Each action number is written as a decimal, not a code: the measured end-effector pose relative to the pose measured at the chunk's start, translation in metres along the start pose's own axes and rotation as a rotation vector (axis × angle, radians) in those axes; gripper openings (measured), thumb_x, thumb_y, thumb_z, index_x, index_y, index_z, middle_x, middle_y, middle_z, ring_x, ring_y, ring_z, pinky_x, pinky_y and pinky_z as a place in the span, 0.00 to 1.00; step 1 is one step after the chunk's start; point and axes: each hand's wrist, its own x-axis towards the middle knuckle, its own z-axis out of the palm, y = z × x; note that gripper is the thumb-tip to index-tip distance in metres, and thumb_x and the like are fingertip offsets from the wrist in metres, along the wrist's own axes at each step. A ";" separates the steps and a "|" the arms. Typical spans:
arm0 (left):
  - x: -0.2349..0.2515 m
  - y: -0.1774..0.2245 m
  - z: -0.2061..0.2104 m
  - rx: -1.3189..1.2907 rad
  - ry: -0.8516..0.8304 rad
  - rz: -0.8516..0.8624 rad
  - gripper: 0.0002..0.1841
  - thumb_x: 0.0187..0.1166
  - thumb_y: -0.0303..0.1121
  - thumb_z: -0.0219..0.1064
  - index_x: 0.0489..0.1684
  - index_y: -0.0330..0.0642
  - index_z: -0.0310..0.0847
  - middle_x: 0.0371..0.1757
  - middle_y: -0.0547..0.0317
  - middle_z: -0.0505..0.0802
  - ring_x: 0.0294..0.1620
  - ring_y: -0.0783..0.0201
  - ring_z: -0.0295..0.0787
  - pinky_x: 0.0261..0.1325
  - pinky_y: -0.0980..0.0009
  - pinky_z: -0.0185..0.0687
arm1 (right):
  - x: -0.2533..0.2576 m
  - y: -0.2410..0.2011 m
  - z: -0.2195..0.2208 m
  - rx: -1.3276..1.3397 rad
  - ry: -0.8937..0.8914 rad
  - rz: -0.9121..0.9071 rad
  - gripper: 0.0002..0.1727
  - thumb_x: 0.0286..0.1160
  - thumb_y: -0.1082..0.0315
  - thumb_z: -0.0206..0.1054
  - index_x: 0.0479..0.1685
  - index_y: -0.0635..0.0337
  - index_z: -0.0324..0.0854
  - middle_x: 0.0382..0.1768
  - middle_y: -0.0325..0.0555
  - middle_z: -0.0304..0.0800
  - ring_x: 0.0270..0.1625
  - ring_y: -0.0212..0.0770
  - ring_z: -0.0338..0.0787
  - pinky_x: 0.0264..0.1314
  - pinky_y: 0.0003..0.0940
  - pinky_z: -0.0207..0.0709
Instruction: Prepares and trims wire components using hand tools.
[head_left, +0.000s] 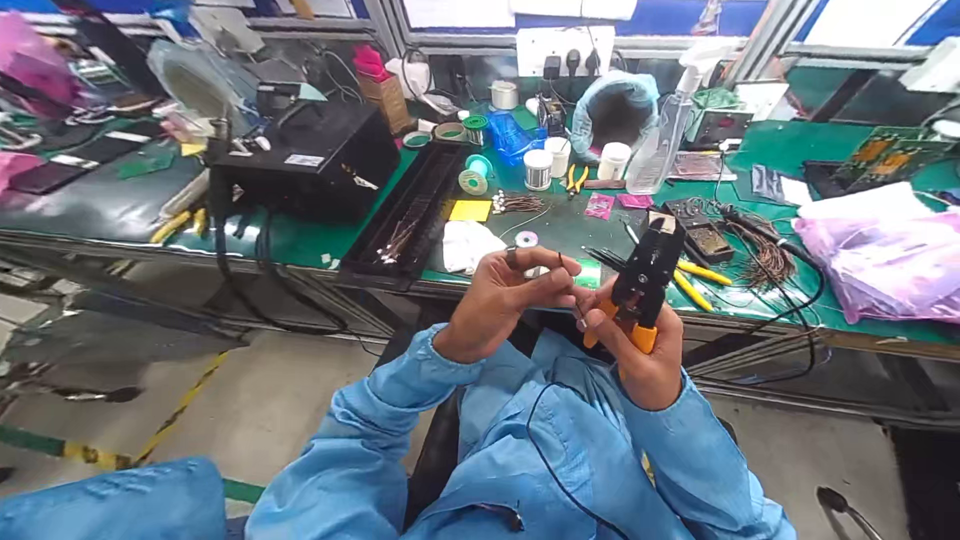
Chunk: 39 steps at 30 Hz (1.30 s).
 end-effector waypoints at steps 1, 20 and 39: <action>-0.001 -0.002 -0.002 0.020 -0.021 0.012 0.06 0.80 0.20 0.68 0.47 0.34 0.89 0.49 0.47 0.96 0.47 0.58 0.97 0.53 0.65 0.95 | -0.002 -0.001 -0.001 -0.012 0.000 0.009 0.14 0.75 0.72 0.72 0.54 0.70 0.79 0.45 0.46 0.91 0.45 0.39 0.93 0.49 0.37 0.91; -0.018 -0.017 -0.002 0.057 0.014 0.092 0.06 0.78 0.23 0.72 0.46 0.33 0.91 0.46 0.52 0.96 0.38 0.68 0.93 0.41 0.74 0.92 | -0.021 0.016 0.009 -0.314 -0.088 -0.131 0.20 0.70 0.75 0.75 0.58 0.72 0.77 0.47 0.47 0.91 0.50 0.32 0.91 0.57 0.29 0.88; -0.024 -0.033 0.003 0.259 -0.128 0.136 0.07 0.72 0.19 0.76 0.43 0.28 0.89 0.40 0.52 0.95 0.34 0.65 0.95 0.38 0.72 0.95 | -0.016 -0.011 -0.011 -0.392 0.002 -0.219 0.15 0.71 0.75 0.75 0.54 0.68 0.80 0.44 0.50 0.94 0.49 0.39 0.95 0.57 0.36 0.91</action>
